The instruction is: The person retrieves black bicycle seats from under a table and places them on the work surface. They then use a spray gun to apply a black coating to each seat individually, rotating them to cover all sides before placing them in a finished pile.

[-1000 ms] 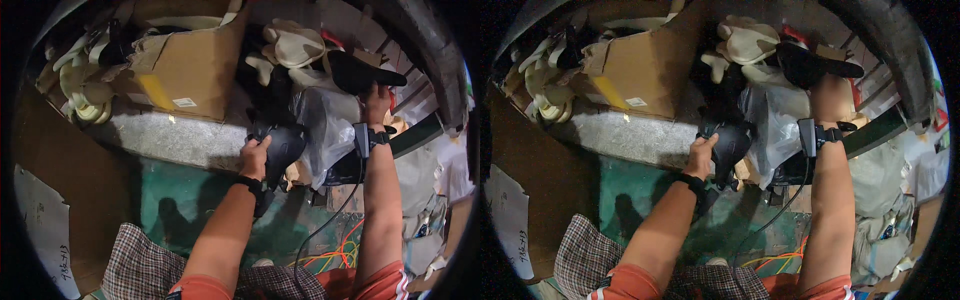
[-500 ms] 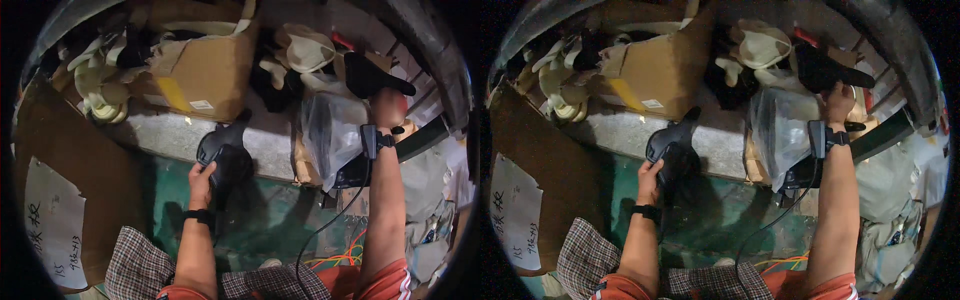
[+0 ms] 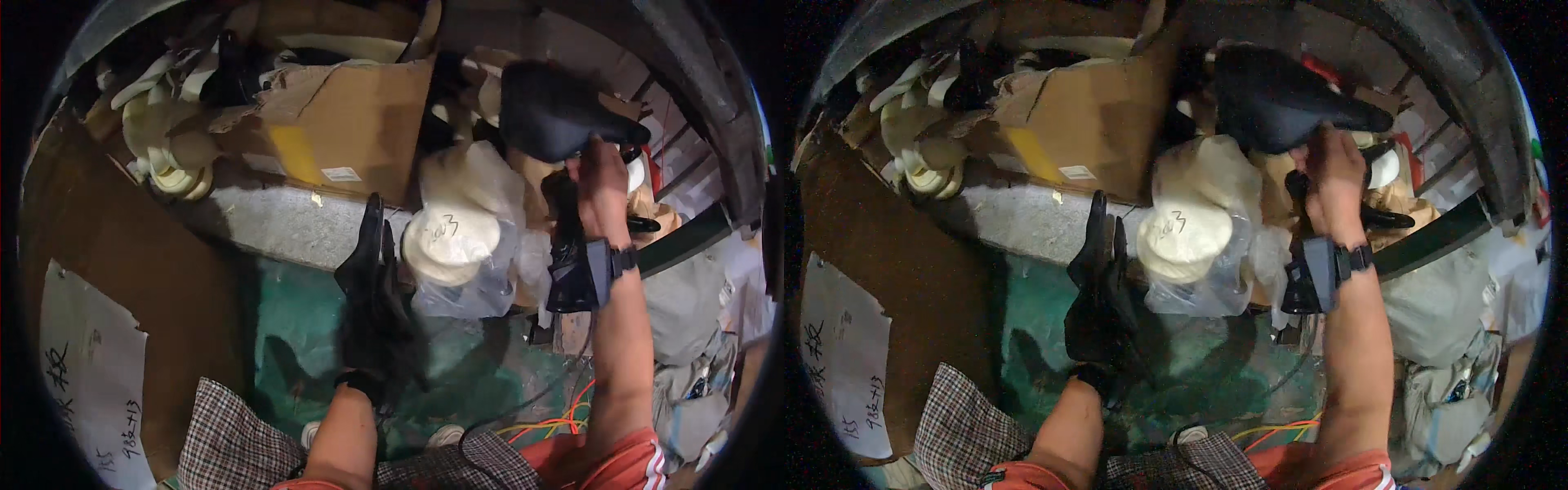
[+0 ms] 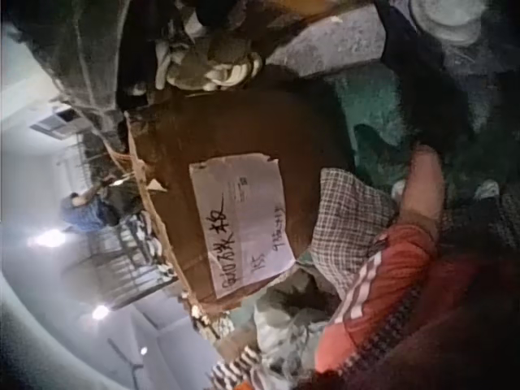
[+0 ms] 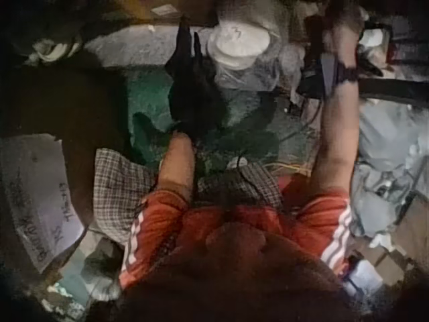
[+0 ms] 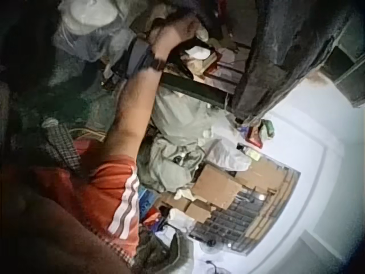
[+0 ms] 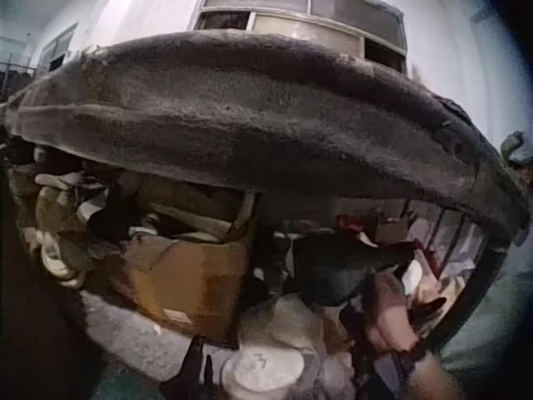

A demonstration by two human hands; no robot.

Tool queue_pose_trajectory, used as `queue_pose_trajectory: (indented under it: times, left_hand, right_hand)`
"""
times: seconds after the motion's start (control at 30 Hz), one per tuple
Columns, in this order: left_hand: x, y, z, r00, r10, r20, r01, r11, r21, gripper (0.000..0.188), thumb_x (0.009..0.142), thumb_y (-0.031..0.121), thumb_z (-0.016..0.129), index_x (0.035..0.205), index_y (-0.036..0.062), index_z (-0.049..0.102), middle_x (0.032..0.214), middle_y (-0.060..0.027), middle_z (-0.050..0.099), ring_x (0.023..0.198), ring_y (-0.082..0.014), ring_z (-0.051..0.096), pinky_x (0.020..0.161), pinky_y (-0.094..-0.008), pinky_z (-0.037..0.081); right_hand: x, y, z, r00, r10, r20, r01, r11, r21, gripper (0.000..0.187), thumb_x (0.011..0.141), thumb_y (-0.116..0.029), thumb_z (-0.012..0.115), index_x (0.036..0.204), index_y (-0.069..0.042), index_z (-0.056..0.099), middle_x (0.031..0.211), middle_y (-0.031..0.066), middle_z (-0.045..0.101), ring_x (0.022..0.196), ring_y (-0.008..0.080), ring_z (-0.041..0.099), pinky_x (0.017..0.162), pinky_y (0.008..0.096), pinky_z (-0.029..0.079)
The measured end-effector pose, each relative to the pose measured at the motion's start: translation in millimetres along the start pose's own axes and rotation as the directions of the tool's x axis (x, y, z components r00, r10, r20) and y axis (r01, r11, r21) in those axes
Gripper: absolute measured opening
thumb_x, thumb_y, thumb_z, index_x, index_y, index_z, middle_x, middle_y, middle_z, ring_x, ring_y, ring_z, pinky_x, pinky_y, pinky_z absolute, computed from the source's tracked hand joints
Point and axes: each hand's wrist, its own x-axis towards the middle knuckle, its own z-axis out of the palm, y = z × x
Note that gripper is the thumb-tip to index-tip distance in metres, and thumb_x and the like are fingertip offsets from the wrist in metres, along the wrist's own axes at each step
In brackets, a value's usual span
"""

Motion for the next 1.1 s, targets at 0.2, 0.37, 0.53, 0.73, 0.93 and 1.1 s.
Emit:
queue_pose_trajectory:
  times: [0.2,0.37,0.53,0.73,0.93,1.1]
  left_hand:
    - [-0.2,2.8,15.0,1.000,-0.008,0.018,0.007,0.999,0.041,0.033,0.088,0.019,0.054,0.116,0.0018,0.051,0.101,-0.0080,0.062,0.090,-0.0214,0.060,0.081,-0.0346,0.049]
    - [-1.6,2.7,28.0,0.999,-0.019,0.028,0.017,0.998,0.067,0.035,0.088,0.020,0.053,0.118,0.0019,0.049,0.103,-0.0086,0.062,0.092,-0.0219,0.060,0.081,-0.0348,0.049]
    - [-4.6,11.2,34.5,0.999,0.020,0.044,-0.024,0.996,0.090,0.038,0.088,0.021,0.052,0.121,0.0019,0.047,0.105,-0.0093,0.061,0.093,-0.0224,0.060,0.081,-0.0351,0.049]
    - [-7.4,48.0,41.2,0.983,0.175,0.055,-0.181,0.976,0.123,0.040,0.089,0.022,0.051,0.123,0.0020,0.045,0.108,-0.0101,0.060,0.095,-0.0229,0.059,0.081,-0.0354,0.049]
    - [-3.0,55.1,51.4,0.973,0.194,0.127,-0.205,0.975,0.083,0.043,0.089,0.023,0.049,0.126,0.0020,0.043,0.110,-0.0108,0.059,0.097,-0.0235,0.059,0.082,-0.0357,0.049]
    - [-6.0,58.8,45.8,0.967,0.208,0.149,-0.215,0.976,0.032,0.045,0.090,0.024,0.048,0.129,0.0020,0.041,0.112,-0.0115,0.058,0.099,-0.0240,0.058,0.082,-0.0359,0.049]
  right_hand:
    - [-80.9,-35.8,-81.6,0.949,0.244,0.198,-0.119,0.864,-0.489,0.015,0.087,-0.015,0.054,0.076,-0.005,0.049,0.054,0.0002,0.047,0.043,0.0088,0.048,0.041,0.0220,0.039]
    - [-123.7,-9.2,-90.2,0.365,0.508,0.780,0.614,0.499,-0.612,0.017,0.073,-0.019,0.061,0.073,-0.003,0.056,0.062,0.0185,0.054,0.061,0.0343,0.058,0.054,0.0409,0.046]
    - [-156.8,70.0,-72.5,0.541,0.382,0.749,0.634,0.400,-0.662,0.016,0.076,-0.018,0.056,0.078,-0.002,0.057,0.064,0.0205,0.059,0.062,0.0399,0.058,0.059,0.0477,0.047]
    - [-120.1,82.1,-14.7,0.792,0.077,0.606,0.483,0.528,-0.698,0.019,0.076,-0.018,0.058,0.076,0.000,0.055,0.065,0.0242,0.057,0.064,0.0421,0.057,0.060,0.0490,0.046]
    - [-181.5,94.6,29.3,0.635,0.191,0.749,0.502,0.634,-0.588,0.019,0.075,-0.018,0.059,0.081,0.000,0.056,0.069,0.0223,0.058,0.070,0.0413,0.058,0.063,0.0481,0.047]
    - [-183.1,102.0,39.3,0.531,0.367,0.764,0.469,0.623,-0.626,0.020,0.074,-0.014,0.059,0.087,0.002,0.059,0.078,0.0248,0.060,0.074,0.0418,0.059,0.063,0.0485,0.047]
